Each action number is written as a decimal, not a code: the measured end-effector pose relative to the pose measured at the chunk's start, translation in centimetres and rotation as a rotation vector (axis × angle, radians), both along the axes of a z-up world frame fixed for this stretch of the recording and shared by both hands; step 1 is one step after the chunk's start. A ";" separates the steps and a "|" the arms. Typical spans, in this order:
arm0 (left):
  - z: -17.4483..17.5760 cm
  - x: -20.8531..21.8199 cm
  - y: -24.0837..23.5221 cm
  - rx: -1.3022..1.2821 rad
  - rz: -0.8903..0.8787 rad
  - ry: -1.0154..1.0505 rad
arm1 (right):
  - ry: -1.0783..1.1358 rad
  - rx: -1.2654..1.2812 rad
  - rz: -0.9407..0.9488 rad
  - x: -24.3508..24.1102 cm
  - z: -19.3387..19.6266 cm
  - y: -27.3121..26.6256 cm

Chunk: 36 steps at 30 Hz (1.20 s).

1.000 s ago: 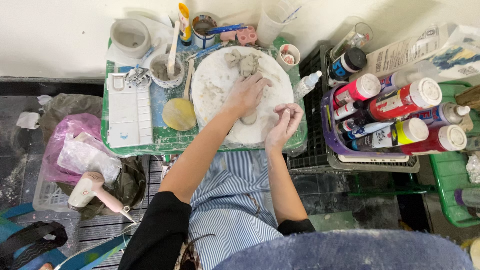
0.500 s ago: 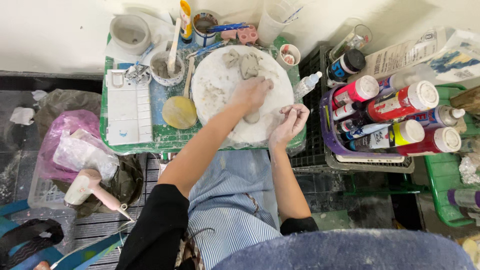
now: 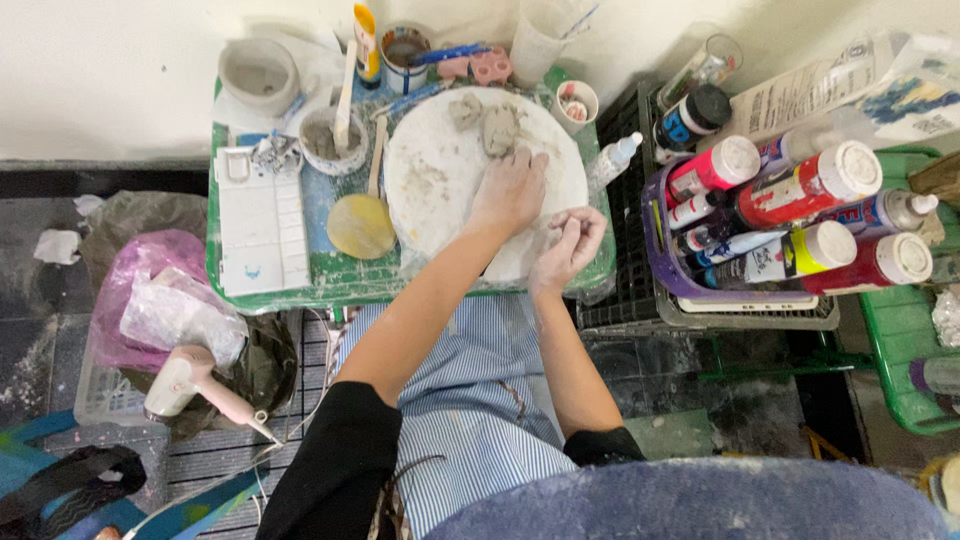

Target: The person takes pieces of clay from a container, rolls a piece into a ball between their palms, and presses a hole into the center of the ball by hand on a white board.

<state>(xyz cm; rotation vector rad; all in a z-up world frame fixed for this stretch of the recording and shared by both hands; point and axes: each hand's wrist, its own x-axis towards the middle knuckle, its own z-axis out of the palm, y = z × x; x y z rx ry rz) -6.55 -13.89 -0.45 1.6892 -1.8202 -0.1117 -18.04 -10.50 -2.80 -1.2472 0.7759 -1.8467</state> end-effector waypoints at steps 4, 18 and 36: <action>2.1 1.1 -0.3 0.013 -0.092 0.164 | -0.032 0.040 0.037 0.2 0.3 0.1; -1.2 -0.1 0.0 -0.293 0.062 -0.192 | -0.065 0.158 0.073 0.9 -0.7 1.1; 2.4 8.5 10.6 0.052 -0.153 0.086 | 0.148 0.093 0.259 1.0 3.2 2.7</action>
